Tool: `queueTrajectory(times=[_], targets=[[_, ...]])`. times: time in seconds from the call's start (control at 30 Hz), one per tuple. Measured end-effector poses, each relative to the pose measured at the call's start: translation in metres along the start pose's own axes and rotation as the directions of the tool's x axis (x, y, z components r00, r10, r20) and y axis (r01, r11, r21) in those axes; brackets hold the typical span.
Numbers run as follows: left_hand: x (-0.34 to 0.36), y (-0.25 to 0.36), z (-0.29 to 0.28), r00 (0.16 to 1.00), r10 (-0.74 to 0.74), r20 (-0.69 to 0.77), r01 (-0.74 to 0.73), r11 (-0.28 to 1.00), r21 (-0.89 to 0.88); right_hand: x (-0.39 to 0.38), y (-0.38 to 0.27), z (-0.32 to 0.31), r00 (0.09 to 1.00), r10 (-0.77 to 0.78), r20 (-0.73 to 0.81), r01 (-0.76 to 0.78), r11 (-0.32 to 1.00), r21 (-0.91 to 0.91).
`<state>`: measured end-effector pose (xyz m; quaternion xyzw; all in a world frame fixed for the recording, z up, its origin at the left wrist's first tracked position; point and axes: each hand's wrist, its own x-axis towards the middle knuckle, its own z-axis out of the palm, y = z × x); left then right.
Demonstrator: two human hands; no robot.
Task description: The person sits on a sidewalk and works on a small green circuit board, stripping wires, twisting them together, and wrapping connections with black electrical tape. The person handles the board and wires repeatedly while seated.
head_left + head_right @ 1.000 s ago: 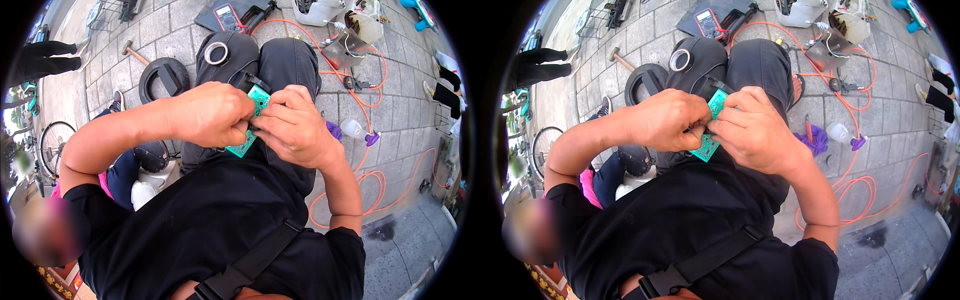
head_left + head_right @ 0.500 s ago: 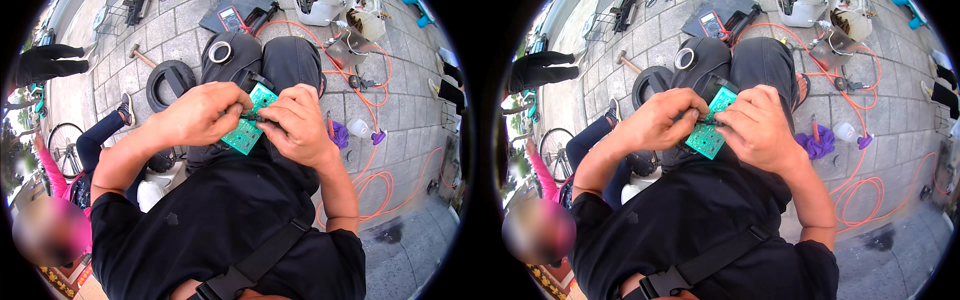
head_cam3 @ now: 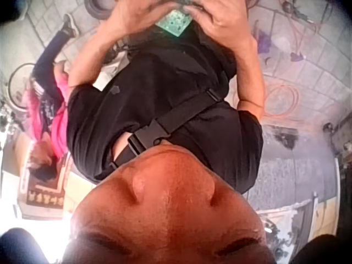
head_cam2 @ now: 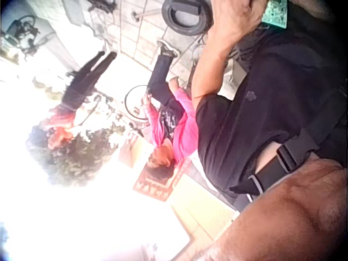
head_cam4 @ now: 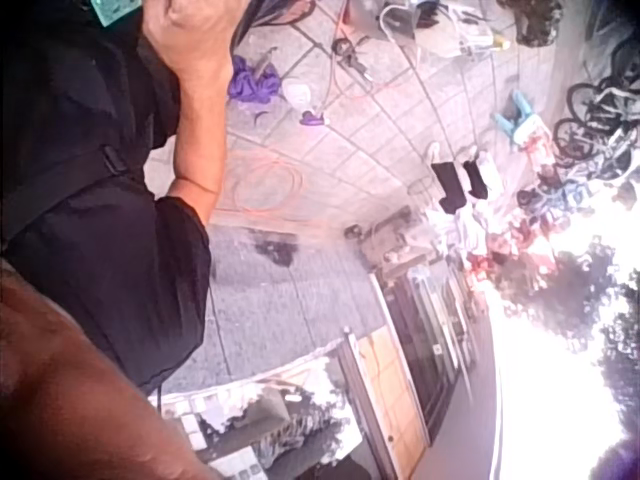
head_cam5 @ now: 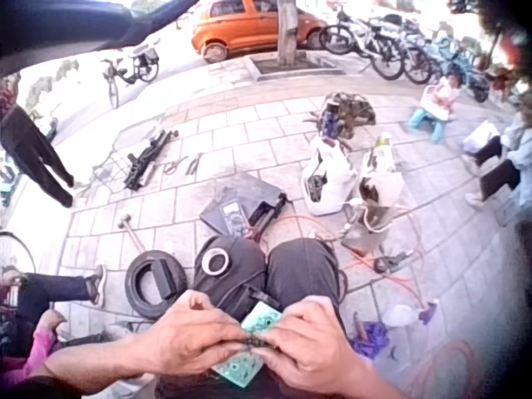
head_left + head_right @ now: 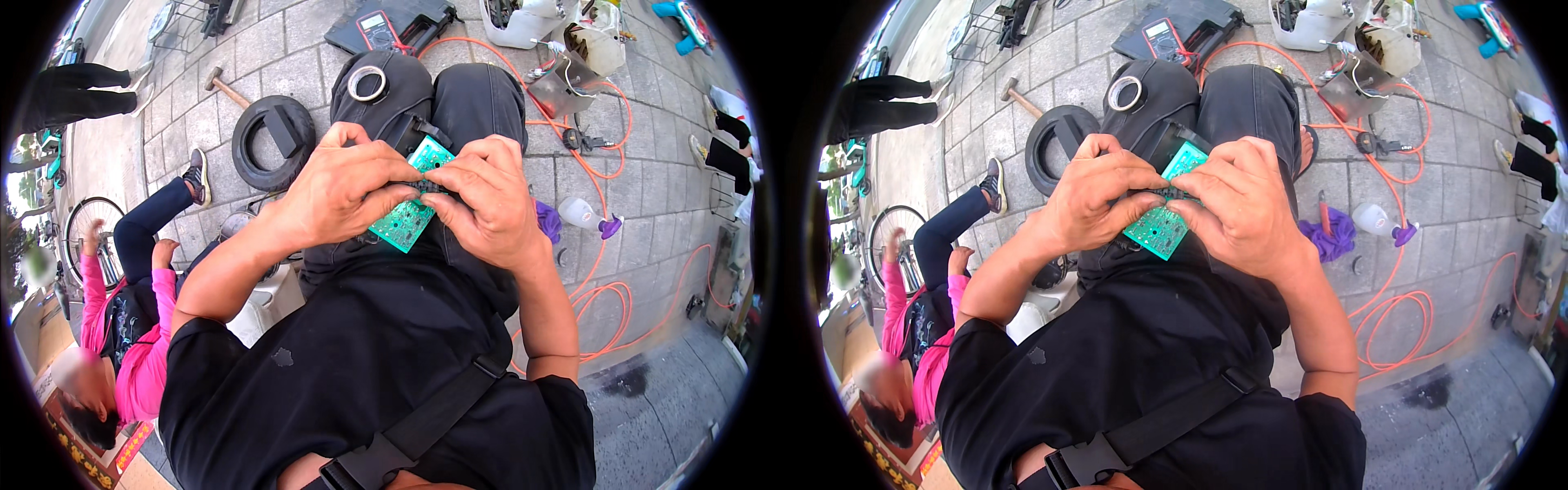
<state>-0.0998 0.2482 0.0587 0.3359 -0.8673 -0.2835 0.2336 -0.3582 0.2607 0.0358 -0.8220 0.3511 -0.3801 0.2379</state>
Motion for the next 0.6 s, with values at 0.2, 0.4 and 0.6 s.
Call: queueTrajectory(times=[0.2, 0.4, 0.6], targets=[[-0.0001, -0.0013, 0.0026, 0.996, 0.046, -0.076, -0.042, 0.998, 0.047, 0.0031, 0.0027, 0.0, 0.999, -0.038, 0.005, 0.039, 0.999, -0.025], [-0.0023, 0.0047, 0.0034, 0.991, 0.049, -0.122, -0.038, 0.995, 0.088, 0.0045, -0.0067, -0.003, 0.999, -0.01, 0.031, 0.011, 1.0, -0.016], [-0.0008, 0.0008, 0.0071, 0.982, 0.101, -0.157, -0.085, 0.991, 0.106, 0.0013, -0.0006, -0.0004, 0.998, -0.053, 0.036, 0.056, 0.996, -0.073]])
